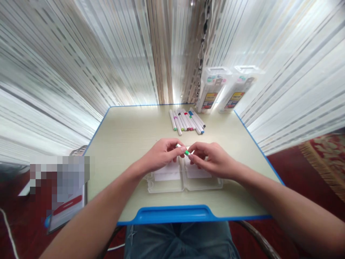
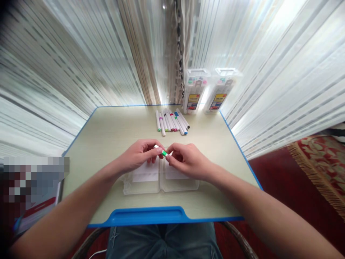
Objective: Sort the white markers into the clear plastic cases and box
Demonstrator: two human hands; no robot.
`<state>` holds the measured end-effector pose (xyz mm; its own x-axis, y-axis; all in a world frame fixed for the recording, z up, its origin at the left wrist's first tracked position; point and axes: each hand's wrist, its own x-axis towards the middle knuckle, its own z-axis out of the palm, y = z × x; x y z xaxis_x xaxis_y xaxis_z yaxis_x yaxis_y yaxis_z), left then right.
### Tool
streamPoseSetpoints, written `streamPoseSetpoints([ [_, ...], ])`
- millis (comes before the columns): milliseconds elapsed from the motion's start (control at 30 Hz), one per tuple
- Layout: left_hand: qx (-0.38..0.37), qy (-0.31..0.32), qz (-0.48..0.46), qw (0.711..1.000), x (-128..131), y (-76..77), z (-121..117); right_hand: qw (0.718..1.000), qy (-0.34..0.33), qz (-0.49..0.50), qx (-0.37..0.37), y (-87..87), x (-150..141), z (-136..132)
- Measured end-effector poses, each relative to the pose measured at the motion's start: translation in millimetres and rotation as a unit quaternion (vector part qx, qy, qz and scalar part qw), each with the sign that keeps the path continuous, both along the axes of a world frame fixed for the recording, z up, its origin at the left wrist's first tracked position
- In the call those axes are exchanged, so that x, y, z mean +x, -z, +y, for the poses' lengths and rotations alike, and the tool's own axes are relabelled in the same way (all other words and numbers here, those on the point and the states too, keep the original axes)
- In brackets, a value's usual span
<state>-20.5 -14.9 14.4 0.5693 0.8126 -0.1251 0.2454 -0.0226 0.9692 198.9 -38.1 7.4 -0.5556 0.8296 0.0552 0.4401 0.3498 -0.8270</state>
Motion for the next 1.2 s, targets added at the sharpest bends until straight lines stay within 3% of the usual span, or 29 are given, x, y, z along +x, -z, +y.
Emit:
streamPoseSetpoints([
  [867, 0.007, -0.006, -0.004, 1.0, -1.3, -0.3, 0.3, 0.999, -0.007, -0.023, 0.039, -0.2, 2.4, -1.6],
  [1200, 0.001, -0.021, -0.048, 0.999, -3.9, -3.9, 0.3, 0.999, 0.017, 0.03, 0.04, -3.9, 2.2, -2.1],
])
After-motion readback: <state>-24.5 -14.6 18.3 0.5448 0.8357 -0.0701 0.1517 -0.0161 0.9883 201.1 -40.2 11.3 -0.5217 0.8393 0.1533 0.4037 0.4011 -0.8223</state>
